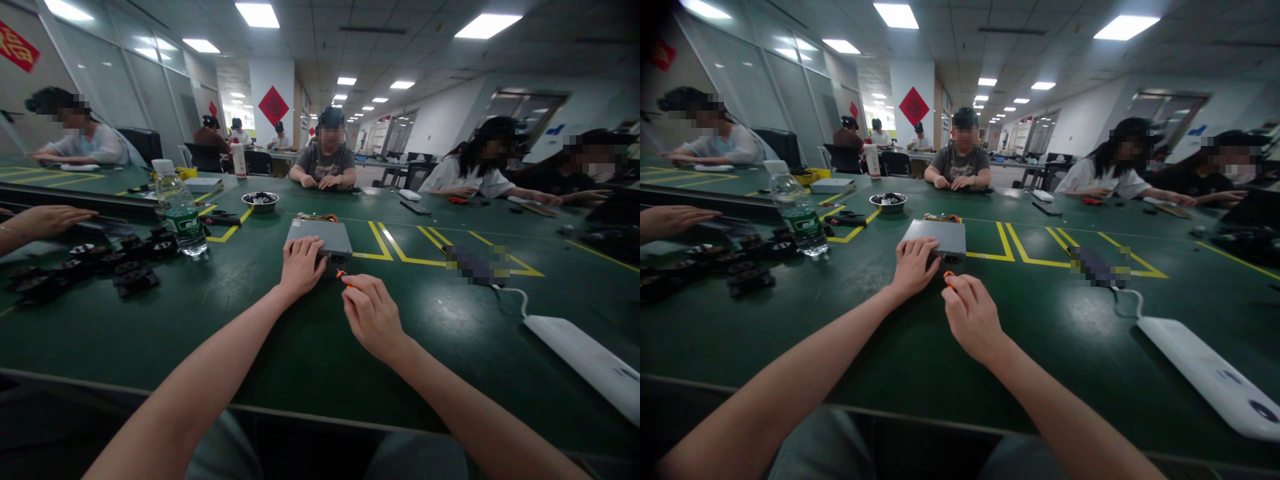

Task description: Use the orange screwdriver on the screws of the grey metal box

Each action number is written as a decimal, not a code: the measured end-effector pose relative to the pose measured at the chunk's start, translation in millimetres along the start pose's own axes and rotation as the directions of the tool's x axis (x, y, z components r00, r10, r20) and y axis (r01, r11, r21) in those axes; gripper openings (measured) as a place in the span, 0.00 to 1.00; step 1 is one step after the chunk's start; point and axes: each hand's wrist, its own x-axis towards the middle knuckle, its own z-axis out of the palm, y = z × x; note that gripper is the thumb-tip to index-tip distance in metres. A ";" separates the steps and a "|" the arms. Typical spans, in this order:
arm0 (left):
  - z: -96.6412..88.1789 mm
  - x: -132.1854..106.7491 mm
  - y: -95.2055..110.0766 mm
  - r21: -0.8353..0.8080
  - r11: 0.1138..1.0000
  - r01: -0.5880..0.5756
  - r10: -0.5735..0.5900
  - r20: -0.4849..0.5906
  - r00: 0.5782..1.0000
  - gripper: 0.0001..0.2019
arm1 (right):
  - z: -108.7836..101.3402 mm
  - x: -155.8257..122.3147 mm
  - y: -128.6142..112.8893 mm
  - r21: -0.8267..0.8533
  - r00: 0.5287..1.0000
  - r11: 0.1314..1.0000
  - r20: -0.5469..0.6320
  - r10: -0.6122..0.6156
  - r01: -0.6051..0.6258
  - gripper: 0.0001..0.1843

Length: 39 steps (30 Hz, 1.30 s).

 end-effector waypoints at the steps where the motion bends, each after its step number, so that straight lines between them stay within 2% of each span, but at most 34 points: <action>1: 0.2 0.0 -0.1 0.000 1.000 -0.001 0.001 -0.001 1.000 0.15 | -0.1 0.1 -0.5 0.012 1.000 1.000 0.002 0.000 0.000 0.13; 6: 0.3 0.0 -0.6 0.002 1.000 -0.013 0.013 -0.009 1.000 0.15 | -1.3 -0.2 -1.8 -0.030 0.999 1.000 0.042 -0.005 0.007 0.09; 11: 1.2 -0.1 -0.7 0.011 1.000 -0.010 0.010 -0.006 1.000 0.15 | -0.3 -0.7 -2.5 0.049 1.000 0.999 0.003 0.004 -0.004 0.13; 16: 1.2 -0.3 -0.5 0.006 1.000 -0.008 0.008 -0.009 1.000 0.15 | 0.2 -1.8 -1.2 -0.002 0.999 0.999 0.021 0.037 -0.037 0.11; 21: 0.0 -0.6 -0.7 0.009 1.000 -0.014 0.014 -0.006 1.000 0.15 | 0.9 -4.9 -1.1 0.050 0.999 0.999 0.048 0.010 -0.012 0.15; 26: 0.5 -0.6 -1.2 0.009 1.000 -0.013 0.014 -0.015 1.000 0.15 | -0.3 -3.5 -1.7 -0.046 0.999 0.998 0.023 0.038 -0.037 0.09; 31: 0.4 -0.3 -1.0 0.011 1.000 -0.016 0.016 -0.015 1.000 0.15 | -1.1 -3.3 -5.2 0.012 0.998 1.000 0.065 -0.002 0.001 0.11; 35: 0.1 -0.2 -0.8 0.008 1.000 -0.019 0.019 -0.013 1.000 0.15 | -2.0 -3.0 -5.7 -0.055 0.998 0.998 0.049 0.036 -0.033 0.10; 39: 0.2 -0.3 -0.9 0.007 1.000 -0.017 0.018 -0.014 1.000 0.15 | 0.2 -4.9 -3.9 0.031 0.999 1.000 0.041 0.004 -0.005 0.13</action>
